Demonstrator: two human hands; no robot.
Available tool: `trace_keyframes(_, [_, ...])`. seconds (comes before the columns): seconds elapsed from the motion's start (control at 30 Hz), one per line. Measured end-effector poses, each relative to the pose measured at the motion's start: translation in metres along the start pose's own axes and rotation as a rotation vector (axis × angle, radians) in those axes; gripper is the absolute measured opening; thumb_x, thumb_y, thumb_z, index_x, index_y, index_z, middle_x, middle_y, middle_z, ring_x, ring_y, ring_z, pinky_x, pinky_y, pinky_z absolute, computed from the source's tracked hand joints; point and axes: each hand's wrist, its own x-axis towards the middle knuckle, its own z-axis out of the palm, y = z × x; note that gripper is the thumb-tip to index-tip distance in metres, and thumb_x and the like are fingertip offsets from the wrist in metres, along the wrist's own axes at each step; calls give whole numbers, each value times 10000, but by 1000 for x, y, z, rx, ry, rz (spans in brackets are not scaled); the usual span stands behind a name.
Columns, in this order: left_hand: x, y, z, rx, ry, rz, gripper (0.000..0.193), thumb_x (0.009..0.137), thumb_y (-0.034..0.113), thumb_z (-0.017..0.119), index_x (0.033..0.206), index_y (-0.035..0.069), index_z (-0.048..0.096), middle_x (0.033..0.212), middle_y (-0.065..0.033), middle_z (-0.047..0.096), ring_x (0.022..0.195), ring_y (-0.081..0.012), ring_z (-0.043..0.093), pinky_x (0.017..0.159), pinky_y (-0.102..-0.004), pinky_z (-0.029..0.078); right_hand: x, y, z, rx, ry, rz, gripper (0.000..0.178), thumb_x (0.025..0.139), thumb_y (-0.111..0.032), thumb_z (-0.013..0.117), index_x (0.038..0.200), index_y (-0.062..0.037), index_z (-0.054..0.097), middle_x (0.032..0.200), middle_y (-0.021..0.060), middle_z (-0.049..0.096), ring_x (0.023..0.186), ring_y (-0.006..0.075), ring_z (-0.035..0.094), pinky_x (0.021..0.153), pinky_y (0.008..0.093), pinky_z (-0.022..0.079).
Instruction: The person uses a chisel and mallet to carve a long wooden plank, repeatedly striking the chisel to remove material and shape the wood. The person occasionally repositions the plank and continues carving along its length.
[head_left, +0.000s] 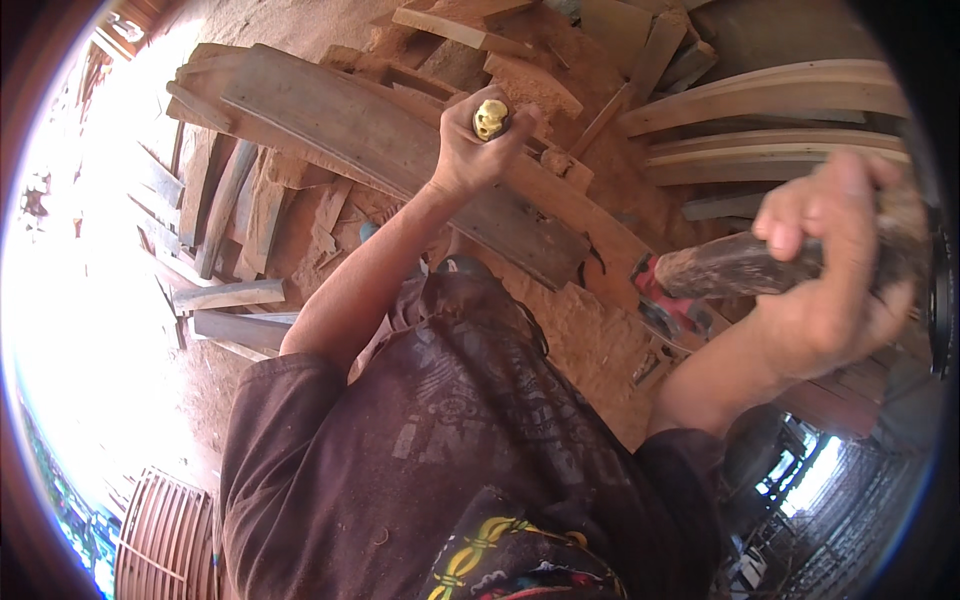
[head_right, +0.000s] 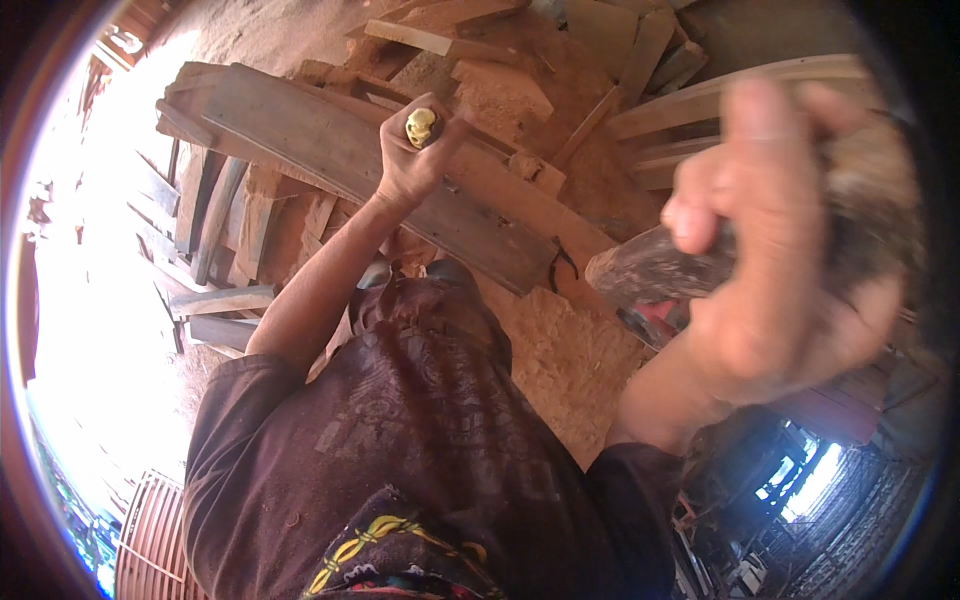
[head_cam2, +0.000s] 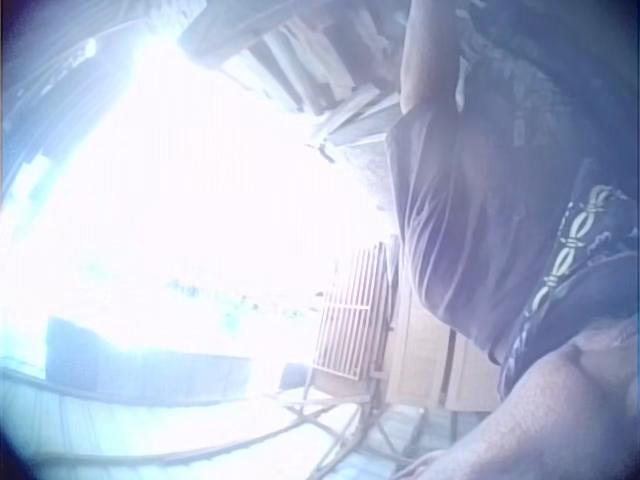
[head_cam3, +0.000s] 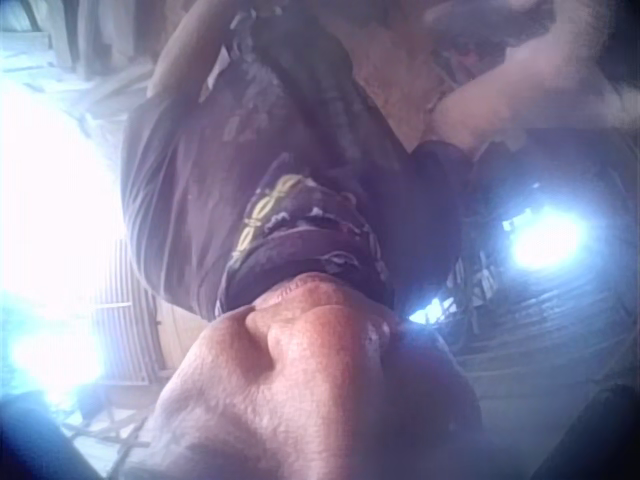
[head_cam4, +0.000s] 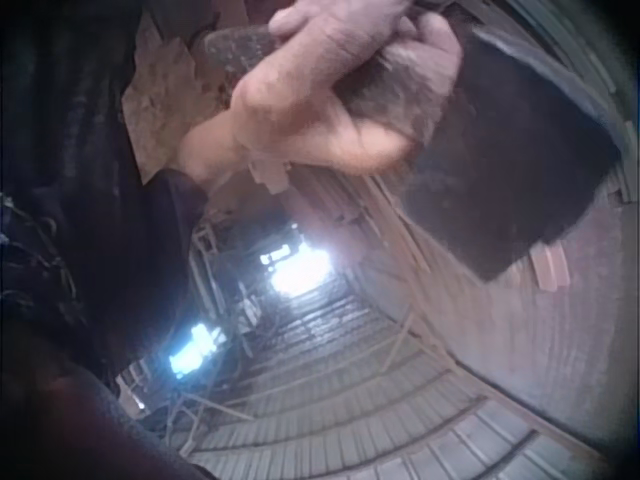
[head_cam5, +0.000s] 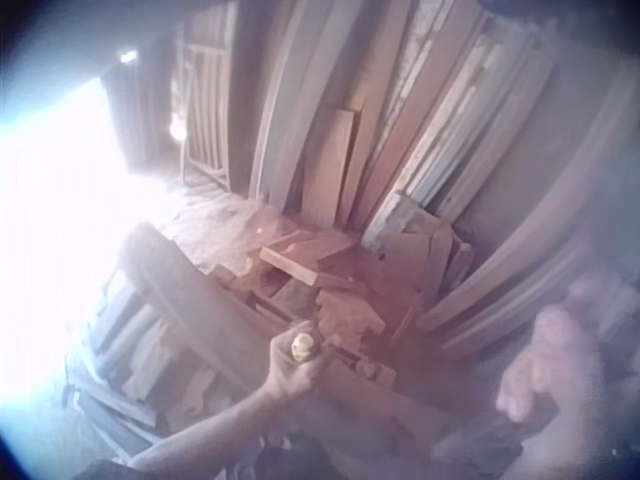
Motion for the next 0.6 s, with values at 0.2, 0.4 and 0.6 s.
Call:
trace_keyframes(0.2, [-1,0,6,38,3,-19,349,942,128,792,727,78,522,705,63,509,669,-37,451,577,-279,396,-24,28,15,-349,-319,-49,125,971,-108,693,910,0,685,738,83,622,598,190,572,581,371,493])
trace_keyframes(0.4, [3,-2,18,-88,10,6,306,937,156,783,766,58,549,729,31,571,714,-56,509,626,-306,457,-28,96,32,-636,-786,223,261,922,-195,766,971,38,658,779,183,670,718,266,652,706,450,526])
trace_keyframes(0.6, [3,-2,7,112,-55,-113,343,945,200,783,752,64,535,712,16,537,700,-67,497,629,-312,445,11,20,27,-117,-236,187,168,922,-138,831,966,-28,712,721,40,662,590,105,573,529,282,420])
